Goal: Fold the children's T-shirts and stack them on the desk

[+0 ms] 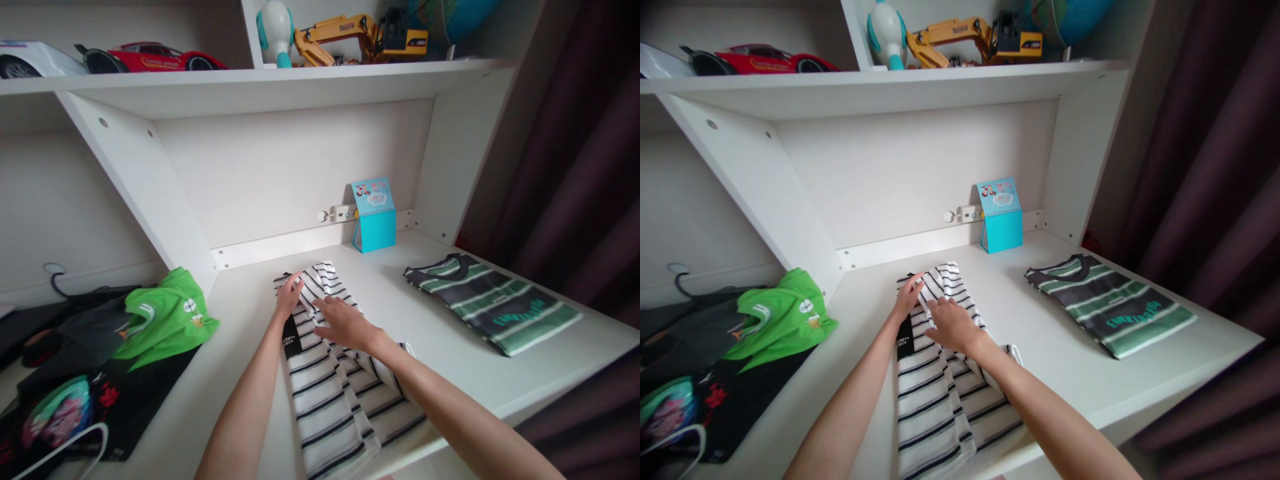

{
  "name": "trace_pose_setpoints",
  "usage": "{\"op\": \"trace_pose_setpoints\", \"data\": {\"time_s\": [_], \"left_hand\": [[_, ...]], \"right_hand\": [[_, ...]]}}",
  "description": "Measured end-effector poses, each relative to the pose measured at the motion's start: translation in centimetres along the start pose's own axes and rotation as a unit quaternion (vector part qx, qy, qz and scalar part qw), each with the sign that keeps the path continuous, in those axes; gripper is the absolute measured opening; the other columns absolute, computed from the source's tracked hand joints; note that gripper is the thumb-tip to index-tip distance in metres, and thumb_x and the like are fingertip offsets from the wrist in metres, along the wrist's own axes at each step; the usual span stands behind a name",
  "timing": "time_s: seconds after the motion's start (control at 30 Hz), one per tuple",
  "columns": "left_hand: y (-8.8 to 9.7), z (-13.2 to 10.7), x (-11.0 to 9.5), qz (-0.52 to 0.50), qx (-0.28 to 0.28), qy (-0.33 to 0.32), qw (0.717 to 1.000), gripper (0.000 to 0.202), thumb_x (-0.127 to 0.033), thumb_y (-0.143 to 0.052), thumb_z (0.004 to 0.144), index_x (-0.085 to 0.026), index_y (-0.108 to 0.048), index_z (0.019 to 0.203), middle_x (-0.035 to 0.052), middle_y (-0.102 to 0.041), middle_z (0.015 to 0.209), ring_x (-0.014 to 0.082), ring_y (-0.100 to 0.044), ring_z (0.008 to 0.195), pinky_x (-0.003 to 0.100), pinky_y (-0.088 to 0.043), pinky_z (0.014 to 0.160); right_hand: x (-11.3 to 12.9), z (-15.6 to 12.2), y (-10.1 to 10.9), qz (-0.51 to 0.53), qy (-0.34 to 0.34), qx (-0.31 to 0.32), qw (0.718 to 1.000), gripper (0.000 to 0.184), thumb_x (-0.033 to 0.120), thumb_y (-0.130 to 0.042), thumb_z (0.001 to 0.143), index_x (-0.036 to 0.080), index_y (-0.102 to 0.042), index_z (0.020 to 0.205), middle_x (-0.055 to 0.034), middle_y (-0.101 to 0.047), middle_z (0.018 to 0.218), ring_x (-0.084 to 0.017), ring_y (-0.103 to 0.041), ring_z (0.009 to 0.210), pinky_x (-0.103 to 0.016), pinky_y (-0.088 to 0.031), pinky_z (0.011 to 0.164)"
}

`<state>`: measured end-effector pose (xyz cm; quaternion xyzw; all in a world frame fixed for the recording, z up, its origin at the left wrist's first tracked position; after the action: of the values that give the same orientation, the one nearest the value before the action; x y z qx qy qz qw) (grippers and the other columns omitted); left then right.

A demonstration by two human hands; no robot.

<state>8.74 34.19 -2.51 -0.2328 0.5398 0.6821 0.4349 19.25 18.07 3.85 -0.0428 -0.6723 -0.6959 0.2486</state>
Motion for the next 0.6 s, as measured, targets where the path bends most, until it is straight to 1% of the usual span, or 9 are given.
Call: {"op": "trace_pose_setpoints", "data": {"time_s": [0.1,0.17,0.23,0.3,0.37,0.4,0.5,0.57,0.6], "left_hand": [[-0.2,0.0,-0.1,-0.015,-0.002,-0.021,1.0,0.029,-0.029,-0.052,0.077,-0.018,-0.066,0.101,0.0036,-0.067,0.104,0.0197,-0.061,0.09,0.031,-0.044,0.084],[-0.2,0.1,0.0,-0.023,-0.009,-0.027,0.999,0.031,-0.027,-0.053,0.076,-0.016,-0.066,0.101,0.004,-0.067,0.104,0.0187,-0.062,0.086,0.029,-0.046,0.081],[-0.1,0.1,0.2,-0.026,-0.017,-0.025,0.999,0.033,-0.026,-0.053,0.075,-0.016,-0.065,0.105,0.0046,-0.067,0.104,0.0179,-0.063,0.081,0.028,-0.047,0.077],[0.1,0.2,0.4,-0.025,-0.025,-0.019,0.999,0.036,-0.024,-0.054,0.075,-0.015,-0.064,0.108,0.0054,-0.066,0.106,0.018,-0.063,0.085,0.027,-0.047,0.079],[0.4,0.4,0.8,-0.017,-0.035,-0.009,0.999,0.038,-0.023,-0.055,0.074,-0.015,-0.062,0.111,0.0061,-0.064,0.112,0.0185,-0.061,0.096,0.026,-0.045,0.085],[0.5,0.4,0.9,-0.009,-0.038,-0.003,0.999,0.039,-0.022,-0.056,0.074,-0.015,-0.061,0.112,0.0063,-0.063,0.113,0.0188,-0.059,0.1,0.027,-0.044,0.087],[0.8,0.4,1.2,0.03,-0.037,0.012,0.999,0.038,-0.018,-0.058,0.071,-0.016,-0.063,0.109,0.0055,-0.064,0.11,0.0196,-0.058,0.103,0.029,-0.042,0.09],[0.8,0.3,1.0,0.066,-0.038,0.014,0.997,0.035,-0.013,-0.057,0.069,-0.018,-0.066,0.102,0.0046,-0.065,0.106,0.0194,-0.058,0.101,0.03,-0.041,0.092],[0.9,0.1,0.8,0.086,-0.042,0.012,0.995,0.033,-0.011,-0.056,0.069,-0.018,-0.067,0.099,0.0047,-0.065,0.105,0.019,-0.058,0.1,0.03,-0.04,0.094]], "right_hand": [[-3.8,-5.6,1.2,-0.043,-0.052,0.03,0.997,0.046,0.032,-0.054,0.079,0.009,-0.048,0.119,-0.0175,-0.057,0.109,-0.029,-0.05,0.106,-0.038,-0.039,0.086],[-6.0,-8.7,1.2,-0.029,-0.087,0.059,0.994,0.042,0.03,-0.053,0.079,0.01,-0.05,0.115,-0.0151,-0.06,0.102,-0.028,-0.055,0.098,-0.038,-0.041,0.082],[-6.7,-10.7,1.1,-0.007,-0.1,0.059,0.993,0.029,0.023,-0.05,0.078,0.014,-0.053,0.105,-0.0096,-0.062,0.093,-0.024,-0.058,0.088,-0.035,-0.042,0.078],[-6.1,-11.8,1.3,0.004,-0.088,0.026,0.996,0.022,0.014,-0.044,0.078,0.017,-0.054,0.097,-0.0054,-0.062,0.088,-0.02,-0.06,0.081,-0.031,-0.043,0.074],[-4.3,-12.3,1.4,-0.004,-0.05,0.004,0.999,0.028,0.005,-0.039,0.075,0.019,-0.055,0.094,-0.0039,-0.061,0.088,-0.017,-0.06,0.079,-0.027,-0.043,0.071],[-3.1,-12.5,1.1,-0.014,-0.022,0.011,1.0,0.034,0.0,-0.036,0.073,0.019,-0.055,0.094,-0.0036,-0.061,0.089,-0.016,-0.06,0.078,-0.026,-0.043,0.07],[-0.1,-13.5,-0.6,-0.065,0.064,0.093,0.991,0.042,-0.005,-0.037,0.067,0.019,-0.058,0.096,-0.0054,-0.062,0.091,-0.018,-0.061,0.08,-0.028,-0.045,0.07],[0.5,-14.3,-1.2,-0.081,0.089,0.157,0.98,0.041,-0.001,-0.046,0.067,0.017,-0.059,0.101,-0.0082,-0.064,0.094,-0.022,-0.062,0.084,-0.03,-0.047,0.071],[0.5,-14.5,-1.3,-0.069,0.099,0.191,0.974,0.04,0.003,-0.053,0.066,0.016,-0.059,0.104,-0.0088,-0.065,0.095,-0.023,-0.062,0.084,-0.03,-0.047,0.07]]}}
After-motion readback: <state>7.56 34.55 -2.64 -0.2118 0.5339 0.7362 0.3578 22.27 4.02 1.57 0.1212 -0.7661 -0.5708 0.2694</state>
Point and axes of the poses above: each hand's wrist, its own z-axis towards the middle knuckle, its own y-axis out of the back of the hand, x = y × z, the point moved 9 cm from there along z, towards the middle knuckle
